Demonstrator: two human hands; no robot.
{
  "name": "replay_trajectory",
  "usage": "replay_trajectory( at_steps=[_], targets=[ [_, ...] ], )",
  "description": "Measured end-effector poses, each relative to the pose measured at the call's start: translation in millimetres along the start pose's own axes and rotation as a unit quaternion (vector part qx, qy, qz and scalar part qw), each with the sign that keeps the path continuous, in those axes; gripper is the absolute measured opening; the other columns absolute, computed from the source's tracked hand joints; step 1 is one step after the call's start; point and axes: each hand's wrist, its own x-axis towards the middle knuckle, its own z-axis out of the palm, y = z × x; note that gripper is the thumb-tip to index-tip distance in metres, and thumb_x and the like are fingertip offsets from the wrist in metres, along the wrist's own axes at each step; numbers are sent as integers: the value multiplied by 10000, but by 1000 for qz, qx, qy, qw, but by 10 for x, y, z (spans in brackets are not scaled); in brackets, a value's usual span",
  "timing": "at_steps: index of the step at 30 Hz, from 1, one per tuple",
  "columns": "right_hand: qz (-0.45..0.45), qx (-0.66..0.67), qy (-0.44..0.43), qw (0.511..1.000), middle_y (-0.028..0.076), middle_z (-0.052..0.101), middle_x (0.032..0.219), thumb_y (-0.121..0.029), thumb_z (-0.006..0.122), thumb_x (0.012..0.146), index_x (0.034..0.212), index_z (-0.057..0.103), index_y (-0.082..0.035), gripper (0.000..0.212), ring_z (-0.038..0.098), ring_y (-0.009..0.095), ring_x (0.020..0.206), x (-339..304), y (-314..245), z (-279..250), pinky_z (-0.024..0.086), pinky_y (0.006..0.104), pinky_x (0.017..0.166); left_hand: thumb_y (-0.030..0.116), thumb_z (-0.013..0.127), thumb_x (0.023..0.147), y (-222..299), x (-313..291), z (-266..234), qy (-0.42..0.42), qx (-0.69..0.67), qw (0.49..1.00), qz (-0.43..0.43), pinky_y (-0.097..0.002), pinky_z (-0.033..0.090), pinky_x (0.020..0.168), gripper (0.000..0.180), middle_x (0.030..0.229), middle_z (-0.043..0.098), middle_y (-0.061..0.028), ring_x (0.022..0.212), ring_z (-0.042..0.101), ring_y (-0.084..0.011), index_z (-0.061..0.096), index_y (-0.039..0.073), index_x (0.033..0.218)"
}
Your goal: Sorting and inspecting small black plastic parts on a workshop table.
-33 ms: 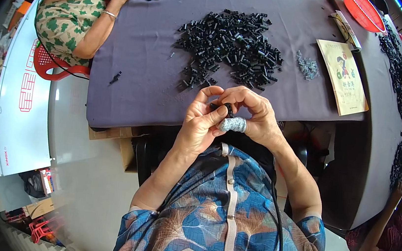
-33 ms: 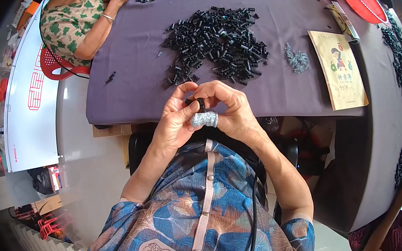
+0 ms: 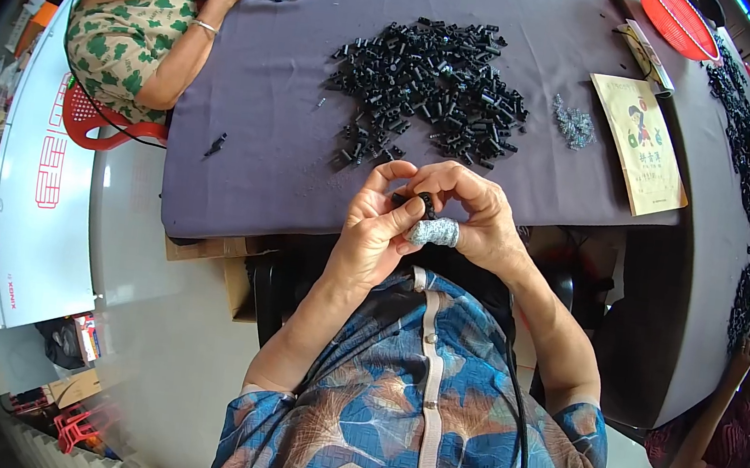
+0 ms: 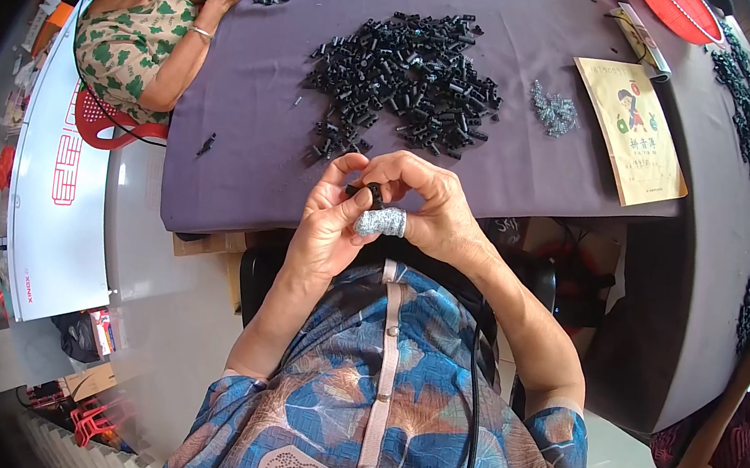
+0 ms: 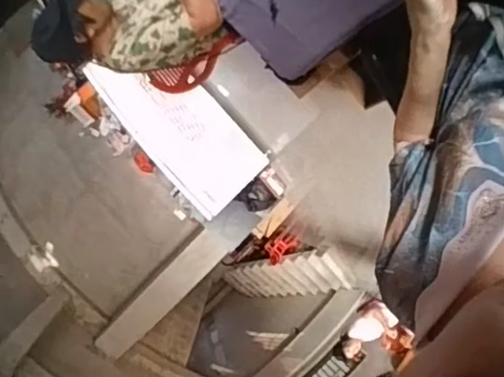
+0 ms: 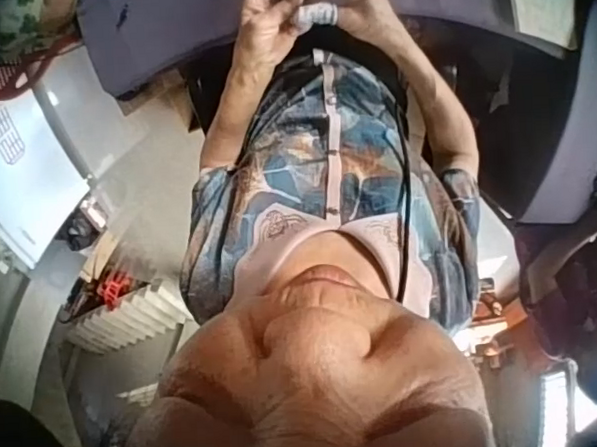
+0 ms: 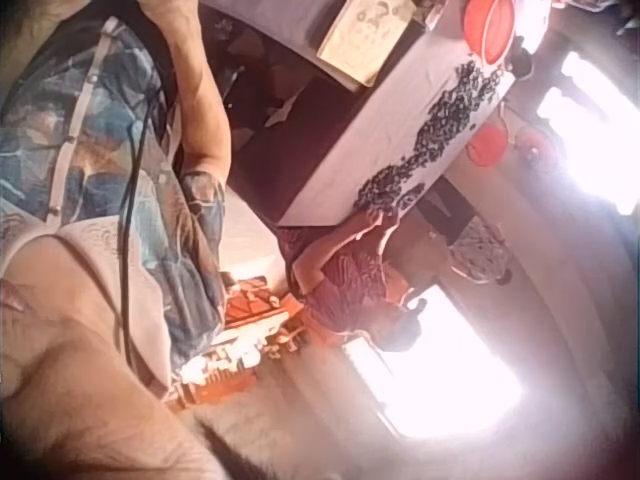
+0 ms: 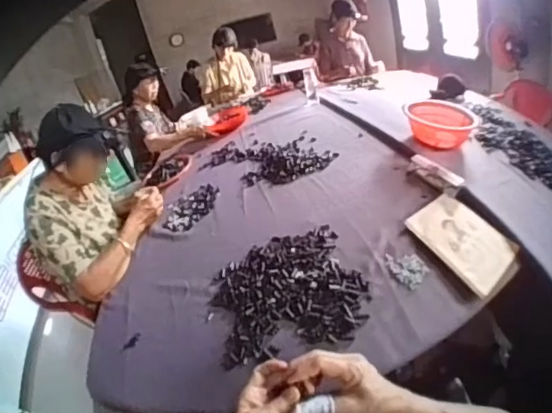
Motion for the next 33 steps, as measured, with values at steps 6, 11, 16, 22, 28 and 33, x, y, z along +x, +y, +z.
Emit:
replay_trajectory(
  at_steps=[6, 11, 16, 22, 28, 33],
  targets=[
    [34, 40, 3, 999, 29, 642, 1003, -181, 790, 737, 951, 616, -44, 308, 515, 83, 781, -29, 27, 24, 445, 247, 729, 27, 618, 884, -40, 2, -25, -3, -21, 1000, 3, -175, 349, 433, 363, 897, 590, -85, 599, 493, -64, 441, 110, 1190],
    [36, 47, 3, 998, 32, 620, 1015, -180, 793, 737, 949, 613, -40, 312, 510, 84, 777, -33, 33, 16, 446, 251, 749, 23, 610, 887, -44, 3, -42, -8, -16, 1000, 2, -175, 350, 434, 350, 902, 594, -94, 595, 491, -63, 440, 112, 1180],
    [37, 56, -10, 998, 47, 621, 1006, -172, 796, 729, 951, 612, -43, 317, 517, 90, 787, -37, 60, -25, 441, 251, 770, 13, 587, 897, -46, 14, -30, -22, -32, 999, -11, -174, 347, 439, 318, 905, 598, -97, 601, 494, -64, 438, 117, 1158],
    [-14, -30, 27, 999, 27, 621, 946, -130, 811, 676, 960, 588, -48, 370, 525, 124, 743, 0, 98, 80, 452, 267, 683, 23, 556, 909, 24, 24, -21, 33, 6, 999, -27, -175, 356, 467, 315, 910, 586, -82, 635, 493, -61, 430, 99, 1188],
    [36, -124, 20, 991, 39, 609, 1010, -133, 775, 720, 1160, 550, -21, 507, 521, 102, 740, -34, 39, 68, 447, 248, 682, 49, 438, 968, 657, -157, -257, 59, 16, 997, 39, -198, 379, 512, 210, 886, 557, -49, 616, 468, -76, 553, 11, 1139],
    [65, -71, 71, 993, 17, 638, 899, -3, 623, 834, 1108, 582, 5, 277, 556, 66, 760, -63, 247, -2, 466, 224, 718, 60, 454, 966, 1388, -759, -884, 133, 76, 974, 168, -234, 382, 519, 174, 923, 554, -61, 657, 481, -115, 564, 40, 1100]
  ],
)
